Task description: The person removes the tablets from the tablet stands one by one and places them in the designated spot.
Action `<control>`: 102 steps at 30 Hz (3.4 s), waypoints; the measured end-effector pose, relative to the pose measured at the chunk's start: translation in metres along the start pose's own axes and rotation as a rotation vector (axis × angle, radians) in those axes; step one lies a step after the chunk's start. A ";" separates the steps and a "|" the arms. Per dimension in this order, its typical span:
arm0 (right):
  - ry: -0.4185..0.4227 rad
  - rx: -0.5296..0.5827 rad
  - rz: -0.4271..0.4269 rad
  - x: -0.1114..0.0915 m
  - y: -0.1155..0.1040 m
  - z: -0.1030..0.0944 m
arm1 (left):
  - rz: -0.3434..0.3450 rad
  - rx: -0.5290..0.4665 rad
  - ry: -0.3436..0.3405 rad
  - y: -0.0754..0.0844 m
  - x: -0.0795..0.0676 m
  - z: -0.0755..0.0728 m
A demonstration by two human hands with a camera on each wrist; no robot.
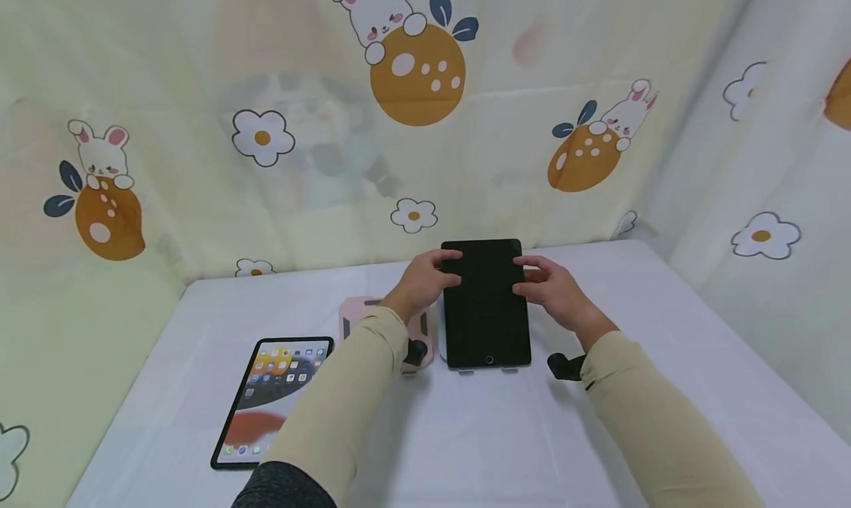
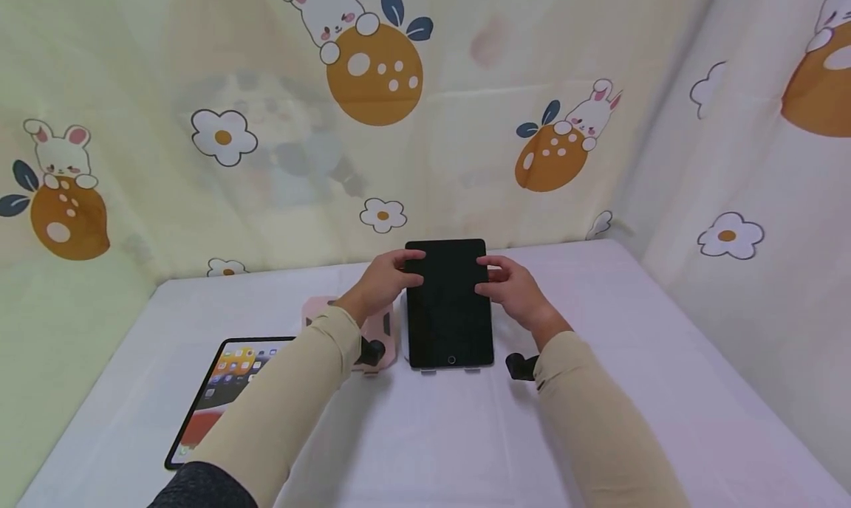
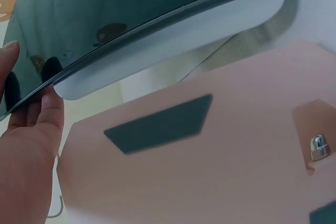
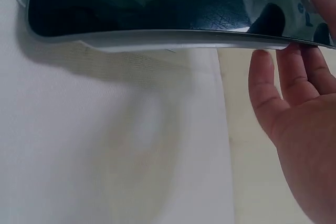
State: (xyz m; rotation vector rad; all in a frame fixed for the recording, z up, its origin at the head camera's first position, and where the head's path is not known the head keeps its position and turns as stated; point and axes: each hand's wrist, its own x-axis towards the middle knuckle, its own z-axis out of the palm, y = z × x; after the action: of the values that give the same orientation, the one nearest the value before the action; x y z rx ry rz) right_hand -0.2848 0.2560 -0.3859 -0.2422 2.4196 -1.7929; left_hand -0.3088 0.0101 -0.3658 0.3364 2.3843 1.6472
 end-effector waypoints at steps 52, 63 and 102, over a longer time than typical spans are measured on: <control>0.014 -0.246 -0.039 -0.103 0.016 -0.066 | 0.088 -0.026 -0.134 0.009 -0.029 0.088; 0.040 -0.288 -0.007 -0.117 0.027 -0.076 | 0.076 -0.039 -0.156 0.004 -0.032 0.112; 0.111 -0.271 0.075 -0.120 0.059 -0.102 | 0.063 -0.047 -0.065 0.009 -0.027 0.150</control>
State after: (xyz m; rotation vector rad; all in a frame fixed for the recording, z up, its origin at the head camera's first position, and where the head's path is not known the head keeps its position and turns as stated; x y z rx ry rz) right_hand -0.1905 0.3927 -0.4126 -0.0761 2.7077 -1.4827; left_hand -0.2364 0.1376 -0.4082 0.4546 2.3061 1.6895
